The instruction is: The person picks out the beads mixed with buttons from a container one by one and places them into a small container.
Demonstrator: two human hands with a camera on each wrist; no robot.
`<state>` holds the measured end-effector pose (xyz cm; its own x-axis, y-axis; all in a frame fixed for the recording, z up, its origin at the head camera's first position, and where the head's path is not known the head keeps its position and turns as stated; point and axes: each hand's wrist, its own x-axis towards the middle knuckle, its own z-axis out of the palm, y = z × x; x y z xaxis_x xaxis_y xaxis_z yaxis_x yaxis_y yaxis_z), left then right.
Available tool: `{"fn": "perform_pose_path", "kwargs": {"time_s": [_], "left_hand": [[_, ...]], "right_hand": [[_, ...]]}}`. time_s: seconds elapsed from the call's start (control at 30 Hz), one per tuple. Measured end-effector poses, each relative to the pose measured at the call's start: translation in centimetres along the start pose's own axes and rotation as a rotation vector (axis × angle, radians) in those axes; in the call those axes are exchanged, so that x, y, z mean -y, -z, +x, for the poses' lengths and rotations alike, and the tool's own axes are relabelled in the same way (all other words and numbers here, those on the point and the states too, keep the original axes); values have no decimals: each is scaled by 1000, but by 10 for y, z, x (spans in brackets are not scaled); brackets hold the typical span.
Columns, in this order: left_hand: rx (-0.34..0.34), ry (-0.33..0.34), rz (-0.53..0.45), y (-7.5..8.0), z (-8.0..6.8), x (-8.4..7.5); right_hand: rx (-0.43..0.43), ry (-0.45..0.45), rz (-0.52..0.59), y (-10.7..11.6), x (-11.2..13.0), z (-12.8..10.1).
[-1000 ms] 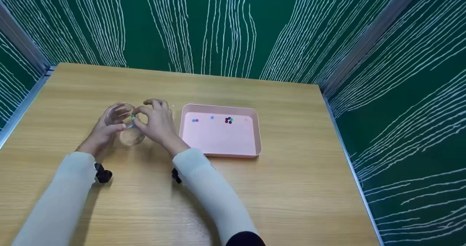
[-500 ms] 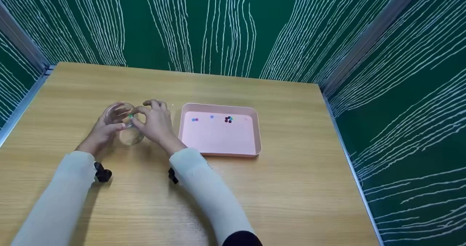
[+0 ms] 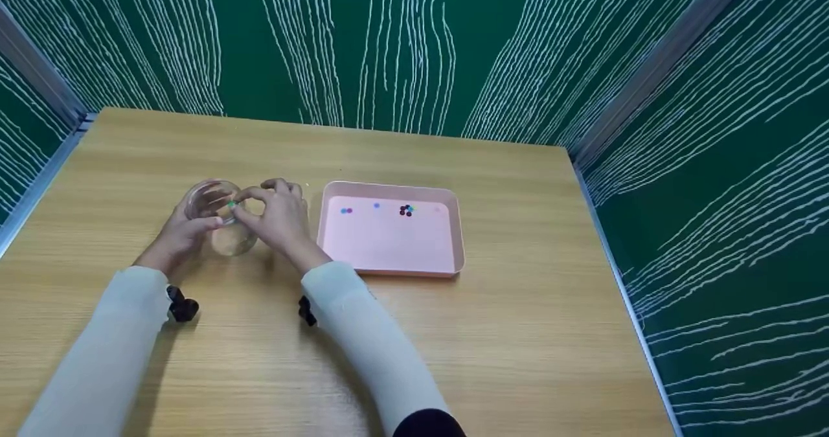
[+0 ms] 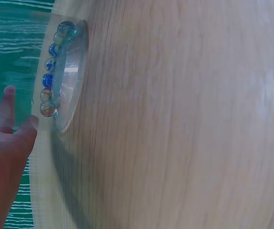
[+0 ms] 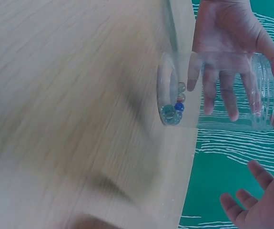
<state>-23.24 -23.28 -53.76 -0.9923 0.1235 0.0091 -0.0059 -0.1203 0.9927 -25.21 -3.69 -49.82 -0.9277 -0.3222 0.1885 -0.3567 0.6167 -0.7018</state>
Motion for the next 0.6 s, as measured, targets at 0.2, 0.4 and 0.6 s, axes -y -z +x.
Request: {"fn": "perform_pose_path", "kwargs": {"time_s": [0.2,0.4,0.6], "left_hand": [[-9,-34,-20,-1,1,1],[-16,-50,-28,-2,0,1],[-5,-30,-13,-1,-1,0]], "right_hand": [[-10,-5,23,0,-2,-1],[-38,-14,69,-3,-3,-4],[-52,-9,91,-7,-4,-6]]}}
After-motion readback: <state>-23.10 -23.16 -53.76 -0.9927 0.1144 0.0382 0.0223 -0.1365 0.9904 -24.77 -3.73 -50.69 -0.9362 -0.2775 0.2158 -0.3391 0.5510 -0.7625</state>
